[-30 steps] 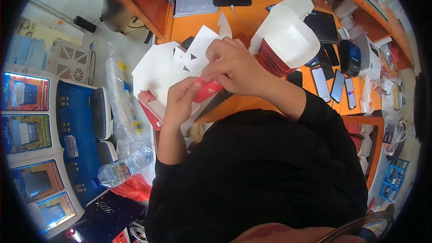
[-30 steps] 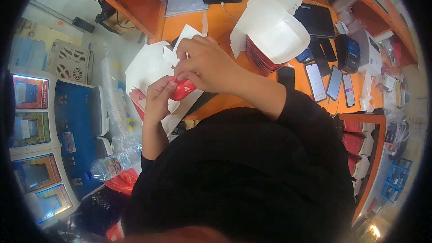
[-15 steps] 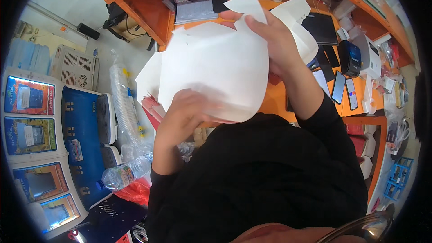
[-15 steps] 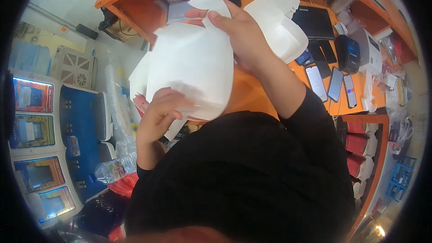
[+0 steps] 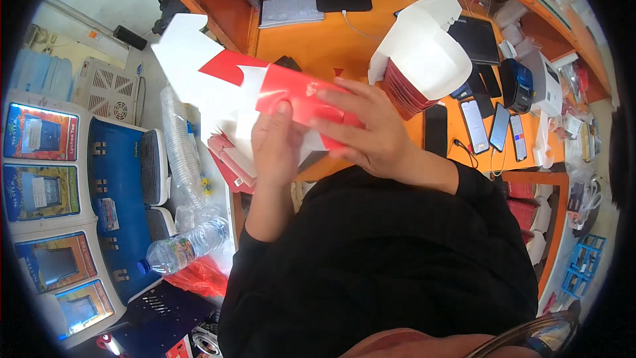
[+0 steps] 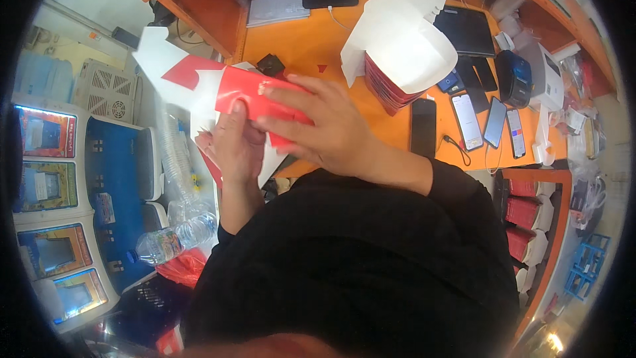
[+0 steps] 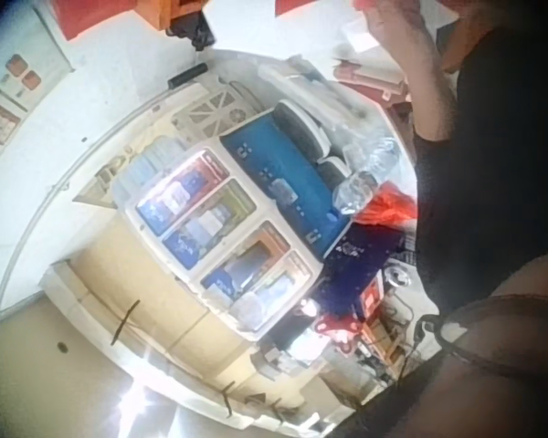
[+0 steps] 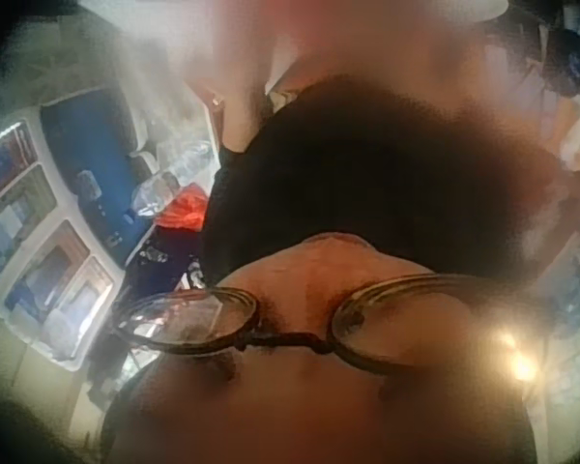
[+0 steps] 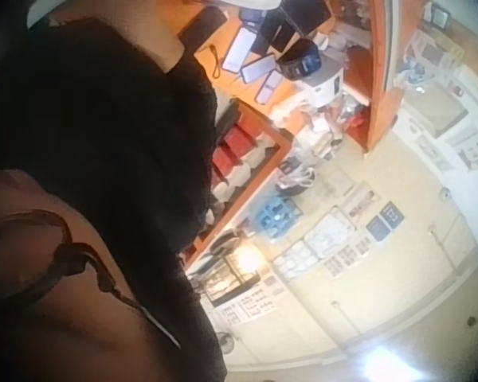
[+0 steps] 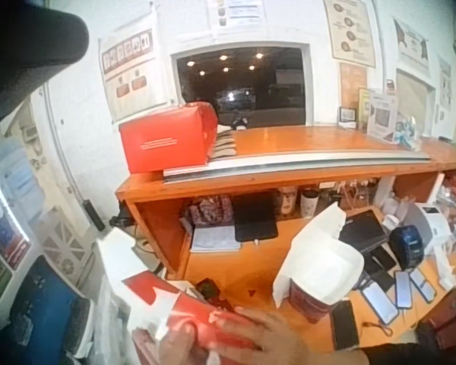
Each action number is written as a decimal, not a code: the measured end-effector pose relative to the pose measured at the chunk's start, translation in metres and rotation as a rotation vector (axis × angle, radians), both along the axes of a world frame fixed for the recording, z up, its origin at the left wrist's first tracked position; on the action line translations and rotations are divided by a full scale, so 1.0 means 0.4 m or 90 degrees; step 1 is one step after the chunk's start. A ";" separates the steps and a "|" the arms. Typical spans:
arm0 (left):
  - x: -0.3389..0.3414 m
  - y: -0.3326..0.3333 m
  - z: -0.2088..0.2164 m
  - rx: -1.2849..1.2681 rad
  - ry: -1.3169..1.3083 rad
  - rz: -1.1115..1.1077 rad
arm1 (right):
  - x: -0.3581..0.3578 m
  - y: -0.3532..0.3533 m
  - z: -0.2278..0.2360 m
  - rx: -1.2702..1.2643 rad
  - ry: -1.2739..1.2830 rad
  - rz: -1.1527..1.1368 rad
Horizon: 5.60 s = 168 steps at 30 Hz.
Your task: The person folds and assembles cardboard takeout containers by hand at a counter.
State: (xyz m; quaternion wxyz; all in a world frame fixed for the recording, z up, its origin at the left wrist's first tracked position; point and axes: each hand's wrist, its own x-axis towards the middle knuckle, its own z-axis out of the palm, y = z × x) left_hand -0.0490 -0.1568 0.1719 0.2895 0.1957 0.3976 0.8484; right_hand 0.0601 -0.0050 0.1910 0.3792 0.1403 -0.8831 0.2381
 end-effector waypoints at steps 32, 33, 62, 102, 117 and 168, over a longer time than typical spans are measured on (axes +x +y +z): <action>0.037 -0.090 -0.203 -0.431 0.272 -0.058 | -0.114 0.052 -0.124 -0.175 -0.235 0.163; 0.037 -0.088 -0.198 -0.426 0.247 -0.061 | -0.112 0.052 -0.117 -0.160 -0.265 0.167; -0.085 -0.116 -0.154 -0.681 0.870 0.430 | 0.101 0.162 -0.131 -0.752 -0.428 0.097; -0.071 -0.156 -0.143 -0.182 0.473 -0.105 | 0.165 0.148 -0.016 -0.751 -0.326 -0.066; 0.005 0.078 -0.019 0.080 0.560 -0.115 | 0.226 0.196 0.058 -0.405 -0.139 0.203; 0.064 0.478 -0.272 -0.043 1.011 0.163 | 0.076 0.355 -0.009 0.038 -0.639 -0.466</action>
